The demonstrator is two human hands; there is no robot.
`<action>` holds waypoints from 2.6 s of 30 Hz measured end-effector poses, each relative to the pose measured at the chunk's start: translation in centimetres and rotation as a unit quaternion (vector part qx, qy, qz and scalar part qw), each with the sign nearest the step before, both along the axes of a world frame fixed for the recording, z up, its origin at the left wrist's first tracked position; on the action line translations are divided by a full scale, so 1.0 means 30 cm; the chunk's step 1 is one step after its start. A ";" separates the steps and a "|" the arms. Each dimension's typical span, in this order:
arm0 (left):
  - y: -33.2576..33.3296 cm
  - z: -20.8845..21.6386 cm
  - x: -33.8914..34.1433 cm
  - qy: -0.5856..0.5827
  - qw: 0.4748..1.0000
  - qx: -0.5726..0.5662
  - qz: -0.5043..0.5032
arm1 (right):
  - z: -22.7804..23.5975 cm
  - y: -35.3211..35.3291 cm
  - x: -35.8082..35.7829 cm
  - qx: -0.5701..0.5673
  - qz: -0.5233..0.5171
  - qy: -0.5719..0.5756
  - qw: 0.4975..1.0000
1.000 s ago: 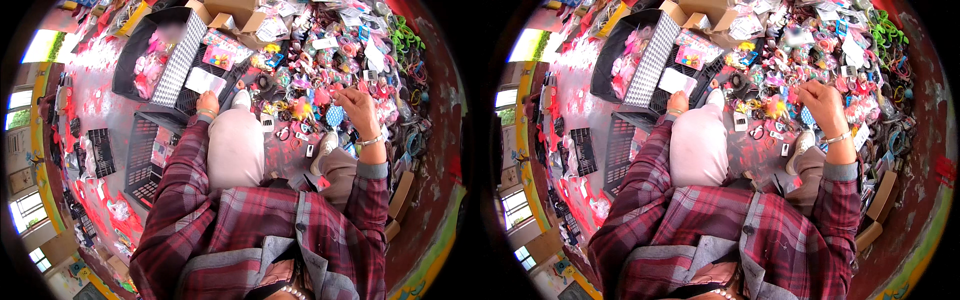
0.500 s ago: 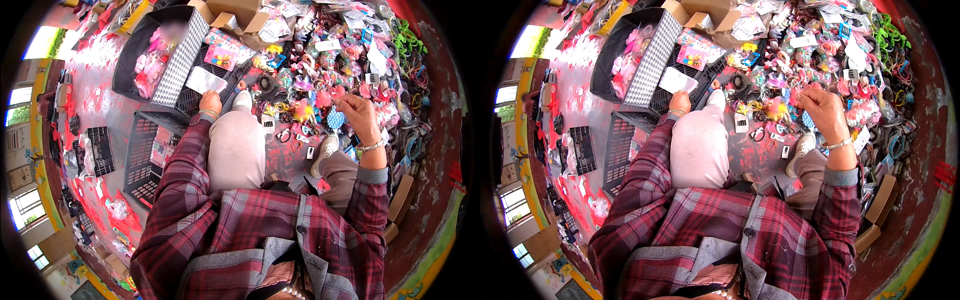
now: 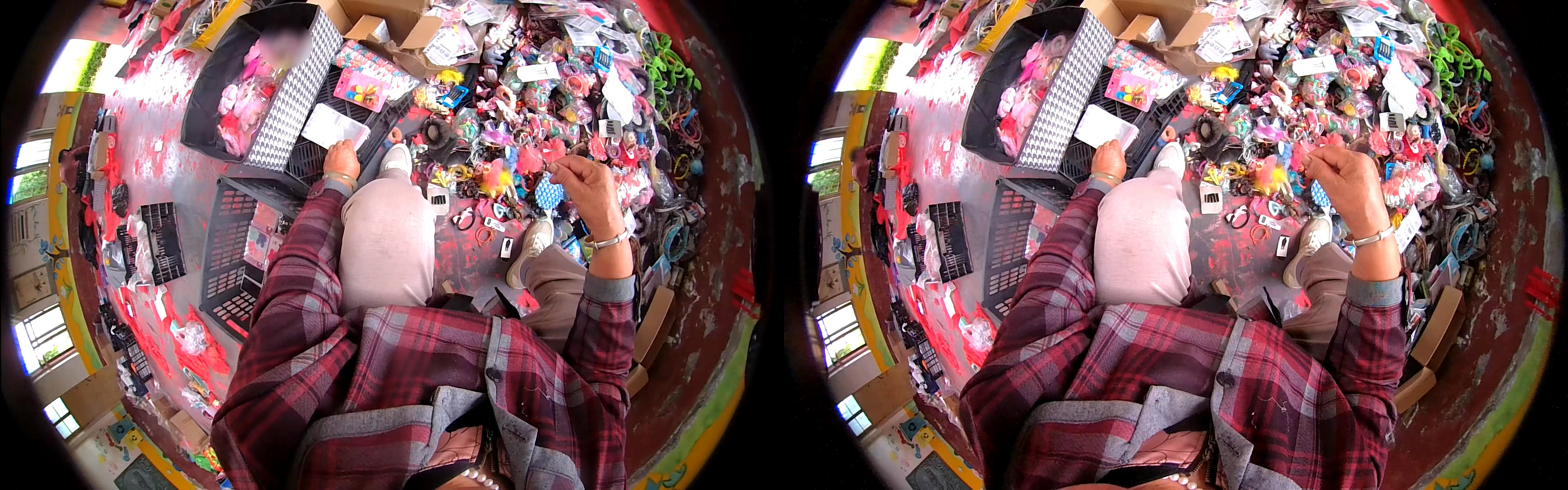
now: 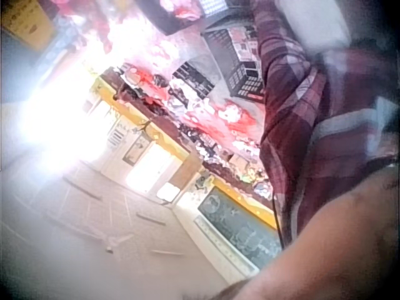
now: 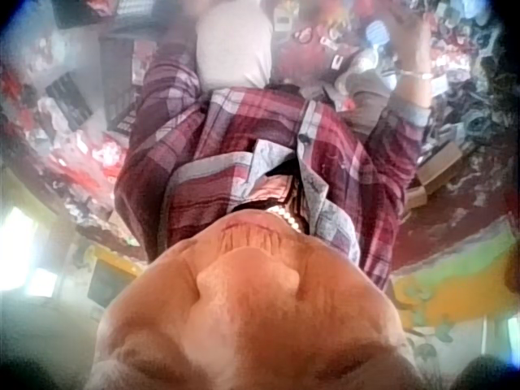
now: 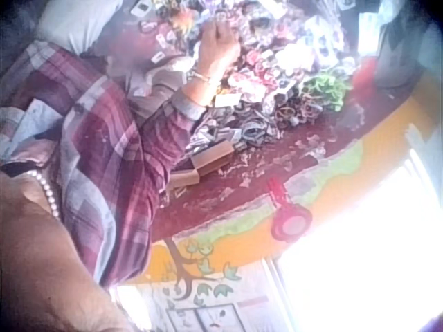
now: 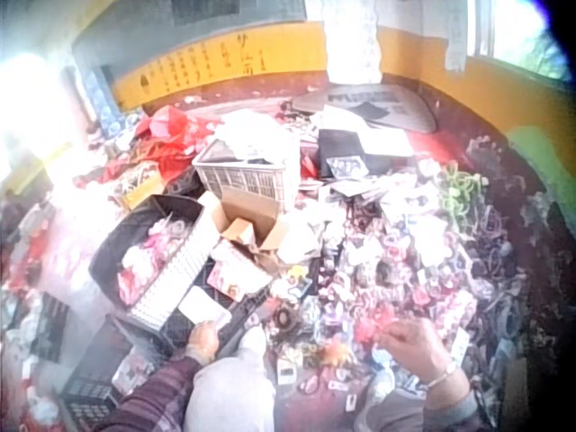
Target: The person sits on the floor surrounded by a large pile of hair accessories and plastic crates. They pick up various items, including pink and purple hair bows and clips, examine them, and place them into a black crate.
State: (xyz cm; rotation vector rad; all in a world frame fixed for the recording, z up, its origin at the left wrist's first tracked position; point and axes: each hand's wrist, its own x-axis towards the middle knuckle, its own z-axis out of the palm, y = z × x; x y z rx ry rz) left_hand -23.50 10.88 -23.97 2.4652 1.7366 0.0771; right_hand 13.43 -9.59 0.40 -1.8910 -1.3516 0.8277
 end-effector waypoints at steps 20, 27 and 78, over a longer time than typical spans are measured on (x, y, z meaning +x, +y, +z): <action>0.036 0.025 0.032 -0.048 0.996 0.004 0.076 | -0.017 0.002 -0.006 -0.018 -0.002 -0.039 0.999; 0.079 -0.022 -0.008 -0.074 0.993 -0.011 0.087 | -0.032 0.001 -0.007 -0.011 0.013 -0.033 0.999; -0.044 0.030 -0.008 -0.130 0.981 0.095 -0.107 | -0.361 0.234 -0.304 -0.162 0.232 0.025 0.959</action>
